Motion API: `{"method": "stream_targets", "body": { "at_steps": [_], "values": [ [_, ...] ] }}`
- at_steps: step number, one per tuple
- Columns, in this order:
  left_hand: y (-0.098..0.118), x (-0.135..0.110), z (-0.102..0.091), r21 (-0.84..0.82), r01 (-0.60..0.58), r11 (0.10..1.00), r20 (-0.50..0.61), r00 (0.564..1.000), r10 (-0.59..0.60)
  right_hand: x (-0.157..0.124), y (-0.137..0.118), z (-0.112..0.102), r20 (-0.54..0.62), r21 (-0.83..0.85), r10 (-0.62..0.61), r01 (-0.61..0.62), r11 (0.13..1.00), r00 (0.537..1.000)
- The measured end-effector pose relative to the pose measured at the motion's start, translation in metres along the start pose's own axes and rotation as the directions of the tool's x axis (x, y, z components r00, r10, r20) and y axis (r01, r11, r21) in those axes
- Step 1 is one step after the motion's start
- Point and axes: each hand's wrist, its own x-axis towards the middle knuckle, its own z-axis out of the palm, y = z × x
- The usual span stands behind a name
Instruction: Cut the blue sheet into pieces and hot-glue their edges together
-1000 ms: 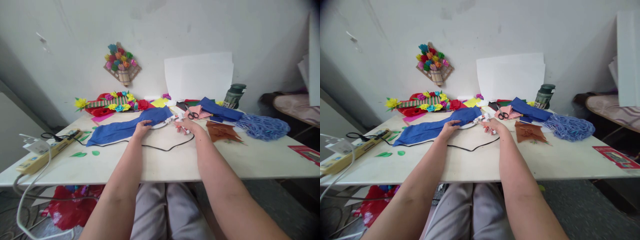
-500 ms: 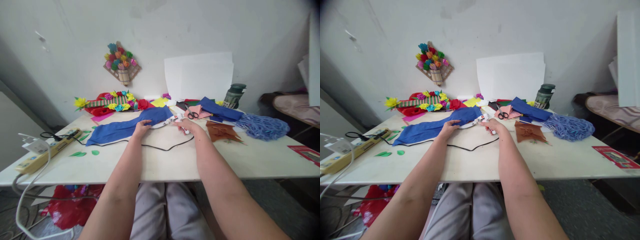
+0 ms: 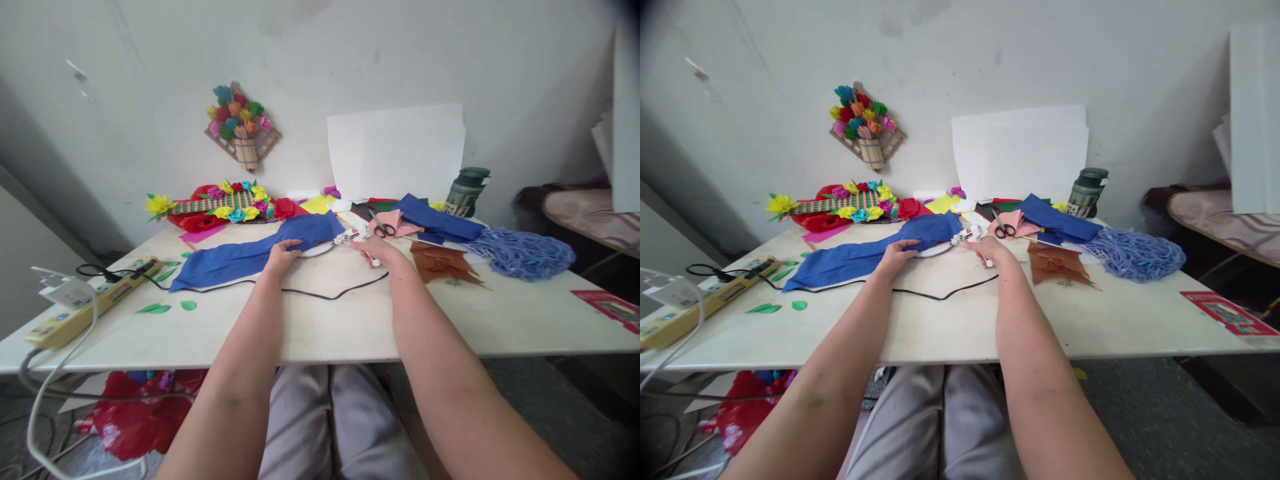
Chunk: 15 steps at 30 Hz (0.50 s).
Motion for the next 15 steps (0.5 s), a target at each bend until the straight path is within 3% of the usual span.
{"method": "stream_targets", "body": {
  "at_steps": [15],
  "values": [
    [-0.0010, -0.0001, 0.0002, 0.005, 0.009, 1.000, 0.007, 1.000, -0.009, -0.0059, -0.0083, 0.0028, -0.084, 0.006, 0.025, -0.025, 1.000, 0.996]
  ]
}}
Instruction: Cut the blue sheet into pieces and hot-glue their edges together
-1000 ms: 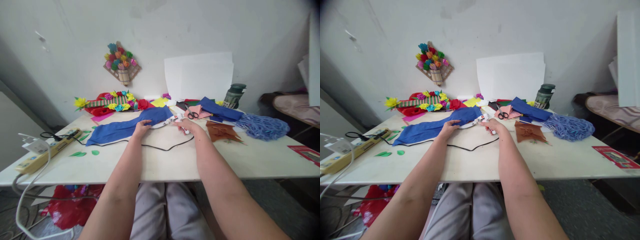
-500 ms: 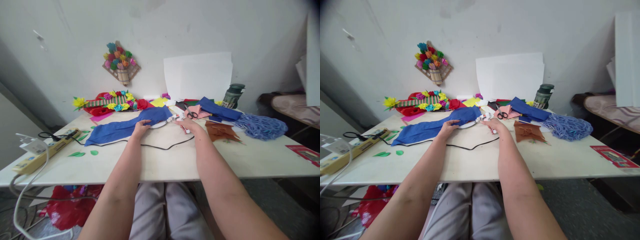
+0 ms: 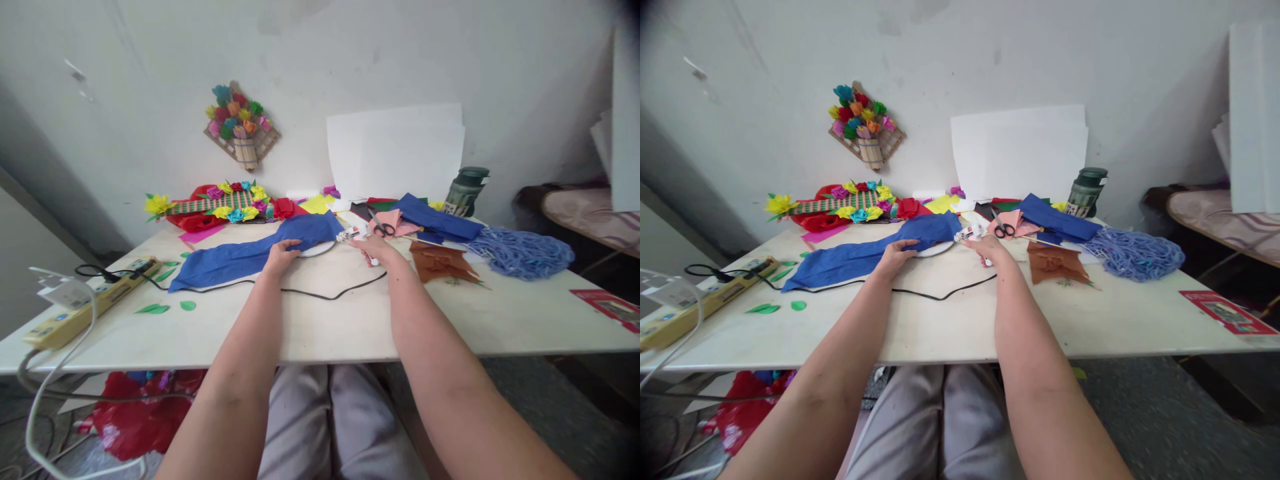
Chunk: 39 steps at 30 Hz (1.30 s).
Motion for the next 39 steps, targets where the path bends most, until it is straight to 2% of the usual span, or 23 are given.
{"method": "stream_targets", "body": {
  "at_steps": [7, 14, 19, 31, 39],
  "values": [
    [-0.001, 0.001, 0.000, 0.004, -0.004, 1.000, -0.014, 1.000, 0.004, -0.002, 0.000, -0.003, 0.061, -0.044, -0.017, 0.020, 0.999, 0.998],
    [0.002, 0.000, 0.000, 0.011, 0.018, 1.000, -0.006, 1.000, -0.018, -0.013, -0.008, -0.002, 0.136, 0.020, -0.010, 0.008, 1.000, 0.991],
    [-0.001, 0.001, 0.000, 0.002, 0.014, 1.000, -0.003, 1.000, -0.014, -0.010, -0.006, -0.002, 0.188, 0.040, -0.061, 0.054, 0.998, 0.980],
    [-0.002, 0.002, 0.001, -0.014, -0.008, 1.000, -0.029, 1.000, 0.008, -0.002, -0.005, 0.010, 0.234, 0.099, -0.108, 0.087, 0.991, 0.966],
    [-0.004, 0.004, 0.001, -0.023, 0.003, 1.000, -0.014, 1.000, -0.003, -0.014, -0.013, 0.003, 0.202, 0.030, -0.064, 0.059, 0.998, 0.977]
  ]
}}
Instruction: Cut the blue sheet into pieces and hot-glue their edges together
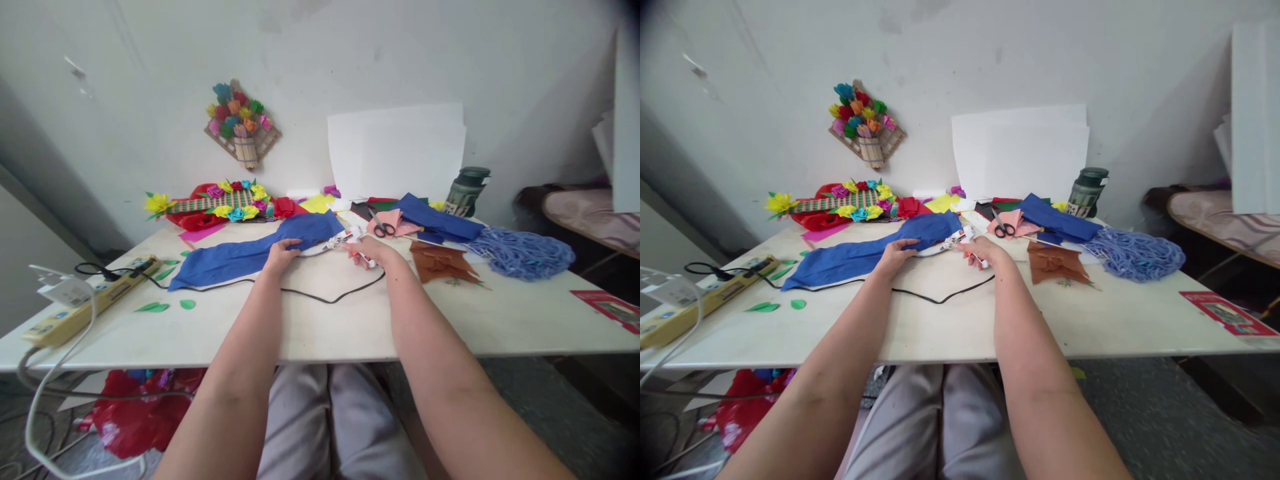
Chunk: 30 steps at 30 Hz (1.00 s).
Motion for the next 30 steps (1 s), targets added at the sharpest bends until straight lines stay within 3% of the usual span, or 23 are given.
{"method": "stream_targets", "body": {
  "at_steps": [17, 24, 30],
  "values": [
    [-0.002, 0.000, 0.000, 0.057, -0.021, 0.998, -0.004, 1.000, 0.022, 0.009, 0.009, -0.006, -0.169, 0.020, 0.075, -0.072, 0.997, 0.983],
    [-0.002, 0.000, 0.000, 0.064, -0.019, 0.998, 0.003, 1.000, 0.019, 0.008, 0.010, -0.005, -0.190, 0.043, 0.042, -0.034, 0.998, 0.981],
    [0.000, -0.001, 0.000, 0.059, -0.016, 0.998, -0.002, 1.000, 0.016, 0.009, 0.010, -0.003, -0.143, 0.071, 0.019, -0.008, 0.997, 0.990]
  ]
}}
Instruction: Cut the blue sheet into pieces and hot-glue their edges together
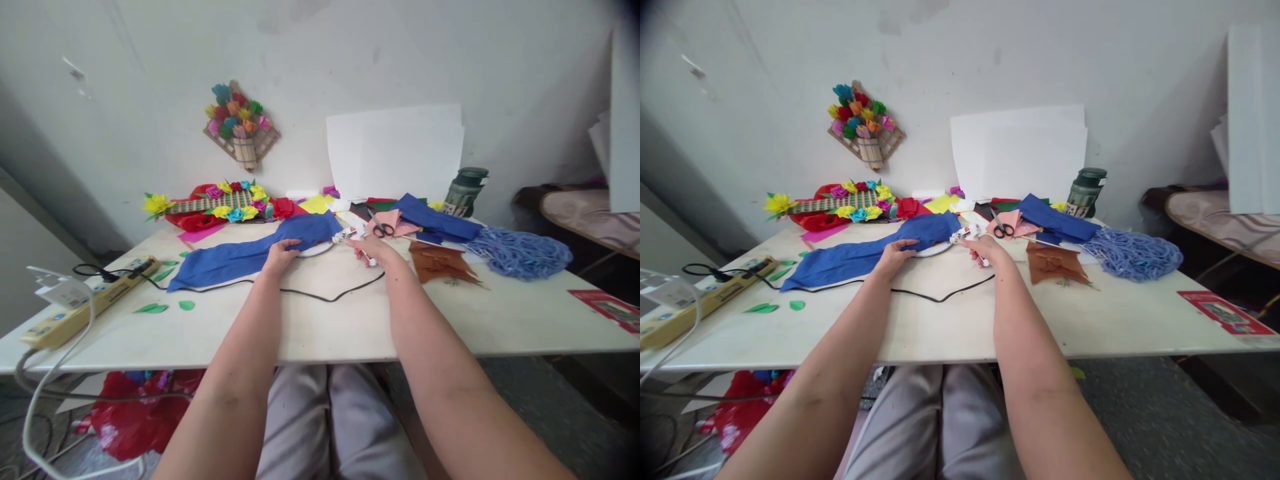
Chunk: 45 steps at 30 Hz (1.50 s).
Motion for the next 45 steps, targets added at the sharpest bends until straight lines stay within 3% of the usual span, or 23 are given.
{"method": "stream_targets", "body": {
  "at_steps": [7, 16, 31, 45],
  "values": [
    [0.002, -0.001, 0.000, -0.008, 0.016, 1.000, 0.002, 1.000, -0.016, -0.002, -0.001, -0.001, 0.065, -0.024, 0.015, -0.013, 1.000, 0.998],
    [0.002, 0.000, 0.001, -0.025, 0.019, 1.000, 0.007, 1.000, -0.019, -0.001, -0.003, -0.001, -0.070, -0.039, 0.045, -0.048, 0.998, 0.997],
    [0.001, 0.000, 0.000, -0.029, 0.008, 1.000, -0.002, 1.000, -0.008, -0.004, -0.006, 0.003, 0.124, -0.027, 0.003, 0.000, 1.000, 0.992],
    [0.005, -0.002, 0.001, -0.033, 0.021, 0.999, -0.017, 1.000, -0.022, 0.004, -0.004, 0.019, 0.126, 0.001, -0.040, 0.040, 0.999, 0.991]
  ]
}}
